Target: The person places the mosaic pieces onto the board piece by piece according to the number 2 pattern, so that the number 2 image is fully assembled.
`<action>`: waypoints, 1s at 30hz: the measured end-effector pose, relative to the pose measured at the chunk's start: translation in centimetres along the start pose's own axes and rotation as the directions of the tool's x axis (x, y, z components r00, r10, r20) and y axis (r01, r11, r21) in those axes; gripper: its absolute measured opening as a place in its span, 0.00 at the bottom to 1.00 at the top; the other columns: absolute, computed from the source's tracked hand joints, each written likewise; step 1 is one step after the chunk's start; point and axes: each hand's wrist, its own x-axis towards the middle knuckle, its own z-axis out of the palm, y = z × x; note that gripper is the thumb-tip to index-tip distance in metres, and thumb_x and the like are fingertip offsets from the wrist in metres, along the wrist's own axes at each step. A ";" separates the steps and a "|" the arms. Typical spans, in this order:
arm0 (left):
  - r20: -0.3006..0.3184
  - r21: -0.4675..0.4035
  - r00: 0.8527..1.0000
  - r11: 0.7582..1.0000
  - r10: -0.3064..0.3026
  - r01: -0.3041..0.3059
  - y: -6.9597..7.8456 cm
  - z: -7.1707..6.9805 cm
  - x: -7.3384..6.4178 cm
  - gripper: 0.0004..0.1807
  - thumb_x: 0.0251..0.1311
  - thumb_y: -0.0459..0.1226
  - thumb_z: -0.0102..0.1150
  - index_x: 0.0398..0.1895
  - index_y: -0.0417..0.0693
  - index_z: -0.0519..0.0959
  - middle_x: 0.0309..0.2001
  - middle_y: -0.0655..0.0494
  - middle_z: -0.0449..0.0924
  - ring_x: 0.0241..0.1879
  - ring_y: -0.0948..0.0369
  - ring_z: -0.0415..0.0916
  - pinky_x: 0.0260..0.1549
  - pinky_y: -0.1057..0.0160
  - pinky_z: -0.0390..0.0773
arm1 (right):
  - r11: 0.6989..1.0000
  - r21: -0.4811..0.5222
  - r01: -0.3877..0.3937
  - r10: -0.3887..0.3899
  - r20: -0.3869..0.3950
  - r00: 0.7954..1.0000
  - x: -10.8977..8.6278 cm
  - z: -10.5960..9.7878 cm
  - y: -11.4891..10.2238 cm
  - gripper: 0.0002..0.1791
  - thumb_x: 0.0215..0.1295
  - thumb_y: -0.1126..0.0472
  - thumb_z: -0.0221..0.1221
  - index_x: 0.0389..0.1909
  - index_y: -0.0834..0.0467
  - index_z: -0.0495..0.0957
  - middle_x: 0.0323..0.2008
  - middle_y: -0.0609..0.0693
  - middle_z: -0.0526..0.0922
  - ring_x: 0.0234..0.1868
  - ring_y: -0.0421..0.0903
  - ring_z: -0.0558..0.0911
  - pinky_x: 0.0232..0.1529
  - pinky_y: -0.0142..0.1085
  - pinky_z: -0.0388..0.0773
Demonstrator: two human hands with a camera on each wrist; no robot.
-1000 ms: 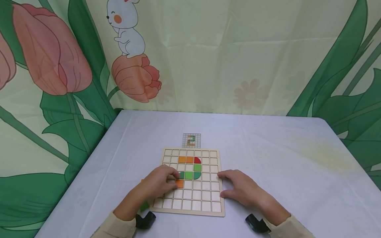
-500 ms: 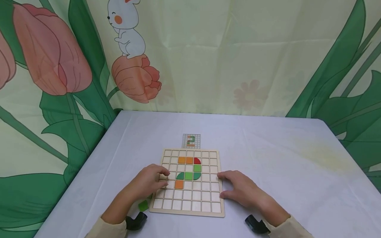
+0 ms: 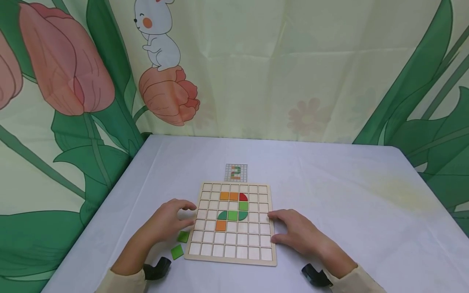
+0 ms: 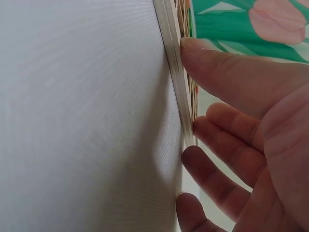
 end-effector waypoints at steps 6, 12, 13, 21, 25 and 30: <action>0.026 -0.011 0.999 0.999 -0.037 0.037 -0.9 -0.5 -0.6 0.20 0.54 0.35 0.74 0.51 0.49 0.83 0.51 0.59 0.81 0.58 0.50 0.73 0.55 0.46 0.75 | 1.000 0.003 -0.001 0.001 -0.001 1.000 0.0 0.1 0.1 0.31 0.56 0.56 0.72 0.62 0.57 0.77 0.60 0.51 0.78 0.64 0.55 0.72 0.64 0.53 0.66; 0.045 0.006 0.998 0.999 -0.038 0.038 -1.6 -0.7 -1.0 0.21 0.51 0.34 0.76 0.50 0.49 0.83 0.49 0.60 0.81 0.57 0.51 0.73 0.57 0.45 0.72 | 1.000 0.002 -0.004 0.004 0.001 1.000 0.0 0.1 0.1 0.31 0.56 0.56 0.72 0.62 0.57 0.77 0.60 0.50 0.78 0.64 0.55 0.72 0.64 0.53 0.66; 0.055 0.006 0.998 0.999 -0.041 0.040 -1.6 -0.7 -1.0 0.22 0.50 0.35 0.76 0.51 0.50 0.83 0.49 0.60 0.81 0.57 0.51 0.73 0.57 0.45 0.72 | 1.000 0.001 -0.005 0.005 0.001 1.000 0.0 0.1 0.1 0.31 0.56 0.56 0.72 0.62 0.57 0.77 0.60 0.50 0.78 0.65 0.55 0.72 0.64 0.53 0.66; 0.095 -0.009 0.994 0.998 -0.060 0.061 -1.9 -0.3 -1.0 0.24 0.44 0.34 0.80 0.48 0.51 0.84 0.47 0.62 0.81 0.54 0.54 0.73 0.56 0.47 0.73 | 1.000 -0.004 0.012 -0.012 0.001 1.000 0.1 0.0 0.1 0.31 0.57 0.56 0.72 0.61 0.58 0.77 0.60 0.52 0.78 0.65 0.57 0.72 0.65 0.53 0.66; 0.112 -0.011 0.993 0.999 -0.049 0.051 -2.0 -0.1 -1.0 0.22 0.43 0.33 0.79 0.45 0.52 0.84 0.44 0.64 0.80 0.48 0.57 0.73 0.52 0.50 0.74 | 0.999 -0.008 0.031 -0.032 -0.004 0.999 0.1 0.0 0.1 0.31 0.57 0.57 0.72 0.61 0.59 0.77 0.59 0.53 0.78 0.64 0.57 0.72 0.64 0.54 0.66; 0.125 -0.006 0.992 1.000 -0.014 0.015 -2.1 0.2 -1.2 0.22 0.42 0.32 0.79 0.44 0.52 0.83 0.42 0.64 0.80 0.45 0.59 0.72 0.49 0.52 0.74 | 1.000 0.003 0.026 -0.026 0.001 1.000 0.1 0.0 0.1 0.30 0.57 0.57 0.72 0.61 0.59 0.77 0.59 0.52 0.78 0.65 0.57 0.72 0.65 0.53 0.66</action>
